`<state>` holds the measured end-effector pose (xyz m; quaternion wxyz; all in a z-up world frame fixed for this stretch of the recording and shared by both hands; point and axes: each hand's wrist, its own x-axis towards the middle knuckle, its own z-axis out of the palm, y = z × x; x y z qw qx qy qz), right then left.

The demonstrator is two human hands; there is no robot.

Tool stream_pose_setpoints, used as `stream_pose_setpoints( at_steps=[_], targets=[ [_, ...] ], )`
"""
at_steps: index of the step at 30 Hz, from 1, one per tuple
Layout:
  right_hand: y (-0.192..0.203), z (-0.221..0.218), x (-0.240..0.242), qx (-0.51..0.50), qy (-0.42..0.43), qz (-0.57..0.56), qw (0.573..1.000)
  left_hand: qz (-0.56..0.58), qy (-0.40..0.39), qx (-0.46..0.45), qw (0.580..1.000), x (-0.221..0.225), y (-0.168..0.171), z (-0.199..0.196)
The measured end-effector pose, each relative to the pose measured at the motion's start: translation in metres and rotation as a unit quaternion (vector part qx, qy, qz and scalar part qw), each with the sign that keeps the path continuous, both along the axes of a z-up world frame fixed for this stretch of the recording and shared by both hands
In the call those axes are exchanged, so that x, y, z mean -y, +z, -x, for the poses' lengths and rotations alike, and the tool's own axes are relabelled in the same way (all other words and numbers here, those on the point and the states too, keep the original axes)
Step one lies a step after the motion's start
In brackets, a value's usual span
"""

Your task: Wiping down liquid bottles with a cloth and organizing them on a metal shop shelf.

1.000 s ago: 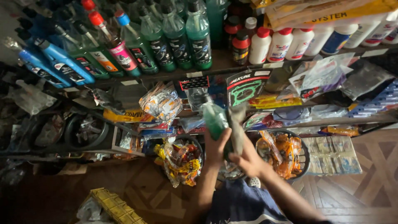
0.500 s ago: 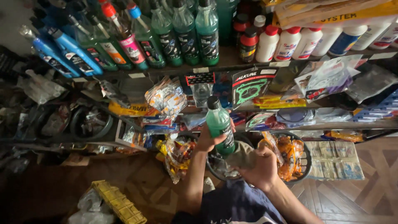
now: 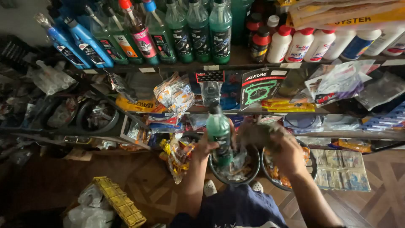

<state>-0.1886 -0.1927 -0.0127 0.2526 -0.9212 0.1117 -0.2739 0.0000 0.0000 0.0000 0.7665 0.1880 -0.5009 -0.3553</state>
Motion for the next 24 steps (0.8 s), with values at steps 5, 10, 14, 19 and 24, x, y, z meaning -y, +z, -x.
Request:
stream_pose_setpoints(
  at_steps=[5,10,14,19,24],
  targets=[
    [0.113,-0.036,-0.029,0.115,0.248,-0.537,0.798,-0.008,0.038,-0.007,0.999,0.004,0.002,0.04],
    [0.089,-0.08,-0.029,0.045,0.395,-0.563,0.724,-0.056,-0.064,0.047,0.995,0.011,-0.038,0.04],
    [0.074,-0.097,-0.024,0.05,0.5,-0.519,0.691,-0.126,-0.168,-0.07,0.975,-0.005,-0.048,0.047],
    [0.104,-0.063,-0.033,0.084,0.337,-0.36,0.866,-0.265,0.274,0.018,0.924,-0.018,-0.061,0.057],
    [0.107,-0.055,-0.032,0.215,0.215,-0.155,0.94,-0.343,0.434,0.125,0.823,-0.01,0.026,0.078]
  ],
)
